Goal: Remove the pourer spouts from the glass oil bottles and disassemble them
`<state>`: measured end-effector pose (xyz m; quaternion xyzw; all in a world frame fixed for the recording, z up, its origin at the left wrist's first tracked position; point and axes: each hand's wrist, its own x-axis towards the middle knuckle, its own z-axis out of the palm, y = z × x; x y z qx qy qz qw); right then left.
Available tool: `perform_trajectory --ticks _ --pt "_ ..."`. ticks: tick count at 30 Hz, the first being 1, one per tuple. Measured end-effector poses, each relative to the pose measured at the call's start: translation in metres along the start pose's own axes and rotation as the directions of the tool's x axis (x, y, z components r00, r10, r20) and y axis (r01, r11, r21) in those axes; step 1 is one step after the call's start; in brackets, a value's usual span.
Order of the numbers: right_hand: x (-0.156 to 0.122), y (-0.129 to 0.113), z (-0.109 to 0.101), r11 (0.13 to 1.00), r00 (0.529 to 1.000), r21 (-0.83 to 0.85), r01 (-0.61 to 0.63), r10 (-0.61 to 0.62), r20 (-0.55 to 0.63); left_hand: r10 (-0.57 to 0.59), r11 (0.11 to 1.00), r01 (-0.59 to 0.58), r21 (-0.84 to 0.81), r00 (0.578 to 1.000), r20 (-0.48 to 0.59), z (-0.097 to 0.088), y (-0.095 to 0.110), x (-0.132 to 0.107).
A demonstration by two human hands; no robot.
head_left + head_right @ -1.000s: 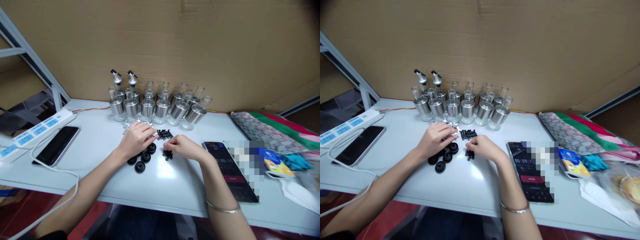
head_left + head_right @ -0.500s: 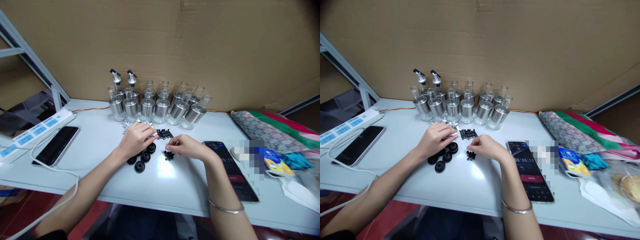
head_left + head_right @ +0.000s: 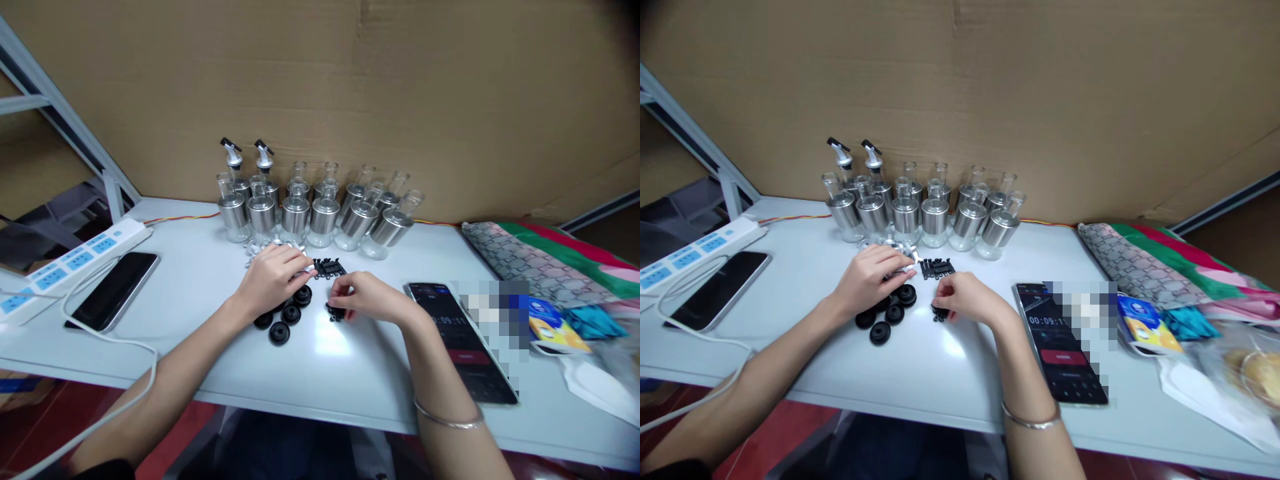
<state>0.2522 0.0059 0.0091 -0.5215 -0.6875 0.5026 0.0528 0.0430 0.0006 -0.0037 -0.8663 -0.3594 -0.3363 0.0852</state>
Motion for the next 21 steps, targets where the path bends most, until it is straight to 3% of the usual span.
perform_trajectory --ticks 14,21 --pt "0.0002 0.0012 0.0000 0.964 0.991 -0.238 0.115 -0.129 -0.045 -0.009 1.000 0.009 -0.009 1.000 -0.016 -0.0007 -0.0006 0.0009" --pt "0.0018 0.0065 -0.0033 0.973 0.993 -0.202 0.116 -0.121 -0.016 -0.002 1.000 0.002 -0.005 1.000 -0.016 -0.0030 -0.0005 0.0011"
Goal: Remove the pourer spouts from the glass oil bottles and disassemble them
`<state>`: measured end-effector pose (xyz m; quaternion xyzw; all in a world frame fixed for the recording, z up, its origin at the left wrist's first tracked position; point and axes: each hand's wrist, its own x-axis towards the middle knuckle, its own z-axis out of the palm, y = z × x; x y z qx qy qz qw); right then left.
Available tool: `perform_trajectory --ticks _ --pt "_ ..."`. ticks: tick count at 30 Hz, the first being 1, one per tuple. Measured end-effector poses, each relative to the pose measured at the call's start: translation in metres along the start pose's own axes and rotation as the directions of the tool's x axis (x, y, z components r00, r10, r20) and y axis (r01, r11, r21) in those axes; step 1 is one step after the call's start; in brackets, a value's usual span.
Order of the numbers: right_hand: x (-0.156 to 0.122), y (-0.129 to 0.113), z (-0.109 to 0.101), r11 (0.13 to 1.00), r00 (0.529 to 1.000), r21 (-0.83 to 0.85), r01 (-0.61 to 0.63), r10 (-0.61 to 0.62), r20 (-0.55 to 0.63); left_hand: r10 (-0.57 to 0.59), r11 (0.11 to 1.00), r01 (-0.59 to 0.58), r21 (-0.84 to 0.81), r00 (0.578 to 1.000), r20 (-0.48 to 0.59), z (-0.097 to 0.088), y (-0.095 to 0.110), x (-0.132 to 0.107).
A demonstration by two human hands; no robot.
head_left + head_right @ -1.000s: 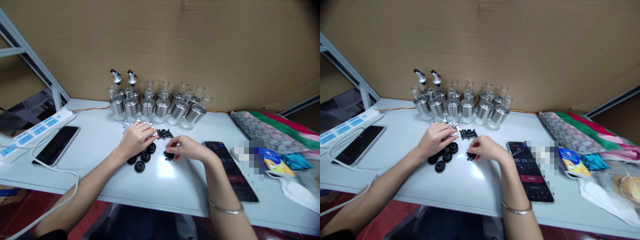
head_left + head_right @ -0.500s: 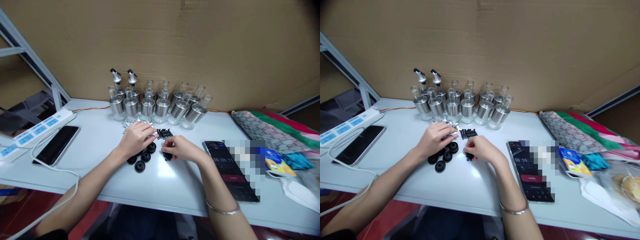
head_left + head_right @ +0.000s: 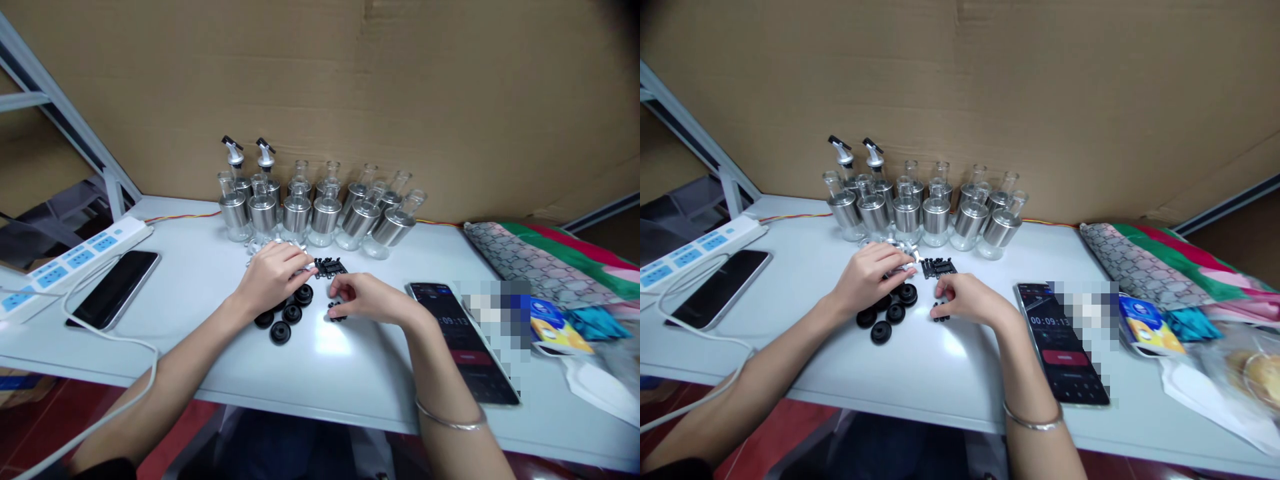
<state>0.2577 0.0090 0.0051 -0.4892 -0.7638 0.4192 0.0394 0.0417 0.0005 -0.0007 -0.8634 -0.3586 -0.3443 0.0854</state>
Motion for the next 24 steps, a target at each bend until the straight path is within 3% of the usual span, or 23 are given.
perform_trajectory --ticks 6,10,15,18,20,24 --pt "-0.005 0.010 -0.008 0.982 0.994 0.168 -0.083 0.069 0.085 0.002 1.000 -0.002 0.002 1.000 -0.006 -0.001 0.000 -0.001" --pt "-0.005 0.012 -0.007 0.982 0.994 0.170 -0.080 0.066 0.086 0.002 1.000 -0.002 -0.007 1.000 -0.003 0.000 -0.001 -0.001" --pt "-0.008 0.006 -0.010 0.978 0.997 0.204 -0.049 0.035 0.074 -0.018 0.999 0.023 0.045 0.995 -0.100 0.000 0.001 0.000" --pt "-0.009 -0.003 -0.010 0.972 0.993 0.213 0.095 -0.078 -0.090 -0.110 0.994 0.113 0.009 0.976 -0.186 -0.001 0.003 0.001" --pt "-0.008 -0.010 -0.008 0.954 0.962 0.232 0.192 -0.136 -0.238 -0.197 0.979 0.180 -0.098 0.958 -0.208 -0.001 0.005 0.001" --pt "-0.003 -0.021 0.002 0.917 0.909 0.276 0.287 -0.170 -0.381 -0.364 0.887 0.293 -0.356 0.919 -0.150 0.001 0.009 0.002"
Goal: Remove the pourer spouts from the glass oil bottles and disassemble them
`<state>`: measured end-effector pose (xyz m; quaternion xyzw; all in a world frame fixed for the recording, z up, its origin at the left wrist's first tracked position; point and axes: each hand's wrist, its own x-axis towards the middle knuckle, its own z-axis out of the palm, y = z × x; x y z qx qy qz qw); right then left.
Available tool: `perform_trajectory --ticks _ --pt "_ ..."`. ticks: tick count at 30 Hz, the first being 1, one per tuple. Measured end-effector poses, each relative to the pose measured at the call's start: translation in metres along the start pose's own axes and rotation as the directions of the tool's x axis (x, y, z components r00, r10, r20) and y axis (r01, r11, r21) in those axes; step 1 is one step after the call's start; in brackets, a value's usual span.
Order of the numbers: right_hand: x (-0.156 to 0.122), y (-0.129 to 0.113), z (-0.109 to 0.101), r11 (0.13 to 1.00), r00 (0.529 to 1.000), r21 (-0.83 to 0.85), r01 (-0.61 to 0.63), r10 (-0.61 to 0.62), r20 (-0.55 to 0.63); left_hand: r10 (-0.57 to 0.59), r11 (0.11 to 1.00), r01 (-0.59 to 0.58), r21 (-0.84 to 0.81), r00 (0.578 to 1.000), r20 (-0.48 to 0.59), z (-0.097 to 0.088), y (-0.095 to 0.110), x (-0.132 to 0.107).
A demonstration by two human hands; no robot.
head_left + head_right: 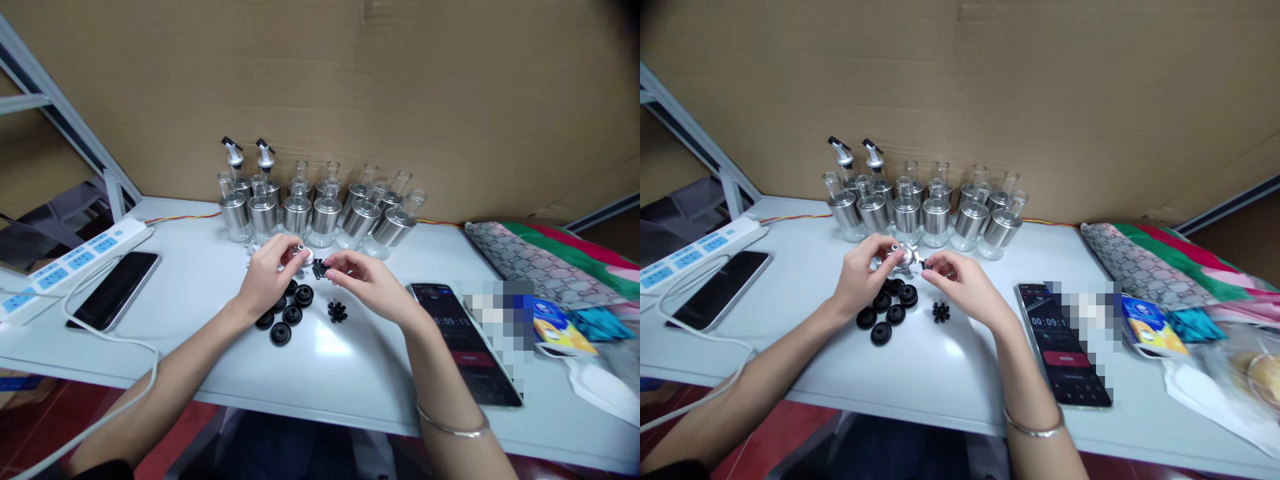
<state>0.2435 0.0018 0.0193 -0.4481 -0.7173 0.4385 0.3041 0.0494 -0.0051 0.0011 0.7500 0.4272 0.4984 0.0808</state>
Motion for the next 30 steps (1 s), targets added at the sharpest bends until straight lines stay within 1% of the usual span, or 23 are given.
perform_trajectory --ticks 3,5,9,13,15,17,19,21,23,26,30 --pt "0.001 -0.002 0.009 0.998 0.998 0.021 0.061 -0.061 -0.010 -0.112 0.980 0.122 -0.157 0.991 0.073 0.003 0.002 -0.001" --pt "0.002 -0.001 0.013 0.995 0.996 0.044 0.092 -0.092 -0.017 -0.137 0.965 0.159 -0.208 0.984 0.117 0.004 0.002 -0.002" --pt "0.002 0.000 0.017 0.987 0.991 0.098 0.125 -0.120 -0.057 -0.131 0.960 0.158 -0.230 0.983 0.126 0.003 0.002 -0.003" --pt "0.001 0.001 0.017 0.987 0.987 0.080 0.140 -0.133 -0.089 -0.113 0.962 0.148 -0.231 0.981 0.160 0.002 0.001 -0.003" --pt "0.001 0.001 0.017 0.988 0.989 0.083 0.132 -0.126 -0.080 -0.104 0.964 0.145 -0.222 0.977 0.186 0.002 0.000 -0.003" --pt "0.000 0.000 0.017 0.988 0.990 0.091 0.126 -0.121 -0.067 -0.052 0.982 0.084 -0.167 0.980 0.191 0.001 -0.001 -0.003" --pt "-0.001 0.000 0.017 0.989 0.991 0.086 0.122 -0.116 -0.073 0.060 0.996 -0.046 -0.082 0.980 0.189 0.001 -0.003 -0.002" --pt "-0.001 0.001 0.018 0.991 0.990 0.060 0.122 -0.116 -0.085 0.184 0.983 -0.184 -0.019 0.961 0.206 0.001 -0.005 -0.002" --pt "-0.001 0.001 0.020 0.991 0.988 0.029 0.134 -0.131 -0.085 0.272 0.960 -0.279 0.001 0.935 0.226 0.001 -0.006 -0.002" --pt "0.000 0.000 0.024 0.986 0.984 -0.021 0.163 -0.164 -0.070 0.321 0.944 -0.331 0.009 0.923 0.213 0.001 -0.006 -0.002" --pt "0.001 -0.002 0.030 0.984 0.983 -0.059 0.169 -0.172 -0.058 0.333 0.943 -0.332 -0.033 0.931 0.146 0.002 -0.004 -0.002"
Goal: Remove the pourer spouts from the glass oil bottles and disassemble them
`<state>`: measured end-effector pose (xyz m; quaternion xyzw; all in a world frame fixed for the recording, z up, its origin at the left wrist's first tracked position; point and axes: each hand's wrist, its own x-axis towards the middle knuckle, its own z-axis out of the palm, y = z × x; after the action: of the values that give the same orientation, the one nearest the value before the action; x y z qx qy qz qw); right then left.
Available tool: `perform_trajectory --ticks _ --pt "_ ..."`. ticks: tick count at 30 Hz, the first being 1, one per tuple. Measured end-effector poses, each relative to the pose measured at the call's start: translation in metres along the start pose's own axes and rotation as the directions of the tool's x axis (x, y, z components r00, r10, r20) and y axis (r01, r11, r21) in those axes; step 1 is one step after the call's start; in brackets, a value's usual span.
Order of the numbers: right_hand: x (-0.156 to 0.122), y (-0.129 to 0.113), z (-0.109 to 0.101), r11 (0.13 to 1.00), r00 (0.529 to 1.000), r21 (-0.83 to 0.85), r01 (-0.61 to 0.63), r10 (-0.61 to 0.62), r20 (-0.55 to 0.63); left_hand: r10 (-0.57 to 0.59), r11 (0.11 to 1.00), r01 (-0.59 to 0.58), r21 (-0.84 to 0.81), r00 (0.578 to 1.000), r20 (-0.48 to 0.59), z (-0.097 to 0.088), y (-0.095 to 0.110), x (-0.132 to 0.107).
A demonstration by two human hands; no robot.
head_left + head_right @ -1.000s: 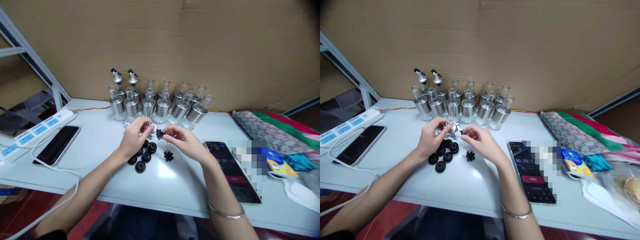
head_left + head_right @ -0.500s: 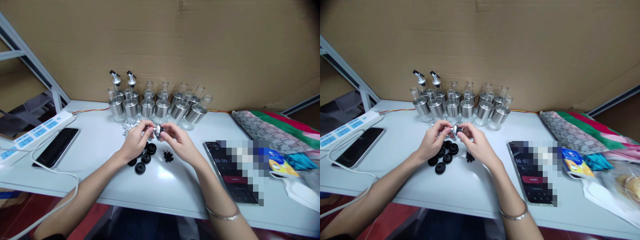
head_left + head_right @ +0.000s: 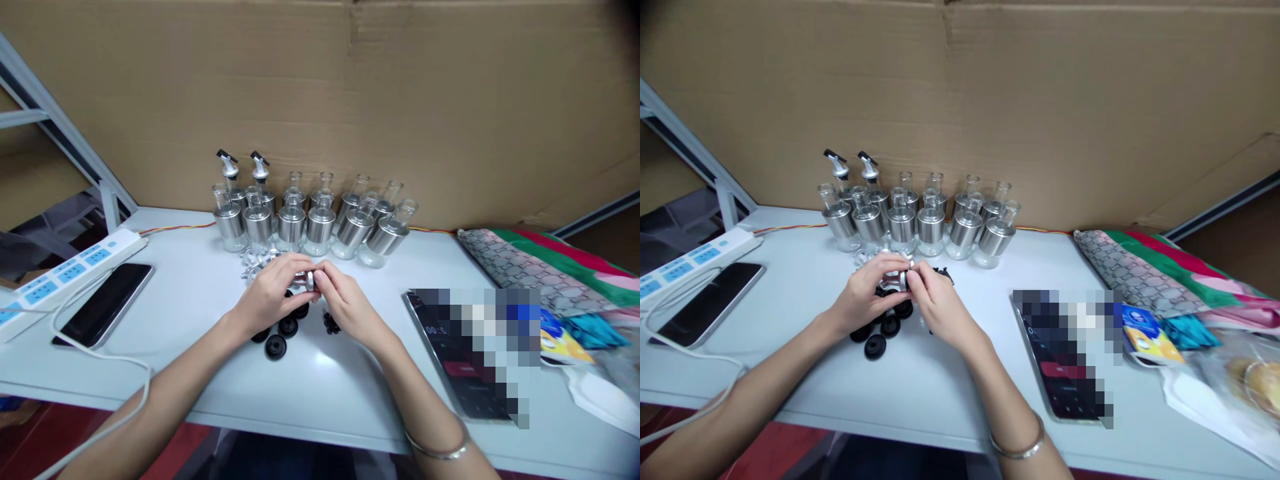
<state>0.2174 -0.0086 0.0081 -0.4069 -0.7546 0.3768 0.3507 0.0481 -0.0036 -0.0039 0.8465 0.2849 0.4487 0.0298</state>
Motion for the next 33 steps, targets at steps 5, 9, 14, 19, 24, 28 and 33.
perform_trajectory --ticks 5,9,14,19,24,28,33 --pt "0.000 0.001 0.003 1.000 0.999 0.010 -0.009 0.009 -0.034 -0.016 1.000 0.015 -0.018 0.998 -0.054 0.000 0.002 0.001" --pt "0.000 0.001 0.003 0.998 0.999 0.048 -0.028 0.030 -0.040 -0.027 0.999 0.025 -0.026 0.997 -0.067 -0.001 0.003 0.002" --pt "0.001 0.002 0.000 0.996 0.998 0.081 -0.049 0.052 -0.037 -0.023 1.000 0.022 -0.023 0.998 -0.060 -0.001 0.004 0.002" --pt "0.002 0.004 -0.001 0.993 0.995 0.100 -0.065 0.072 -0.063 -0.034 0.998 0.030 -0.064 0.997 -0.066 -0.002 0.000 0.002" --pt "0.002 0.003 0.001 0.985 0.993 0.165 -0.051 0.066 -0.093 -0.013 0.998 0.009 -0.061 0.998 -0.067 -0.008 -0.004 0.003" --pt "0.001 0.002 0.002 0.974 0.995 0.226 -0.021 0.043 -0.094 0.039 0.998 -0.042 -0.043 0.997 -0.067 -0.012 -0.005 0.005" --pt "0.000 0.003 0.003 0.976 0.995 0.216 0.026 -0.004 -0.101 0.071 0.996 -0.074 -0.053 0.996 -0.049 -0.017 -0.007 0.006"
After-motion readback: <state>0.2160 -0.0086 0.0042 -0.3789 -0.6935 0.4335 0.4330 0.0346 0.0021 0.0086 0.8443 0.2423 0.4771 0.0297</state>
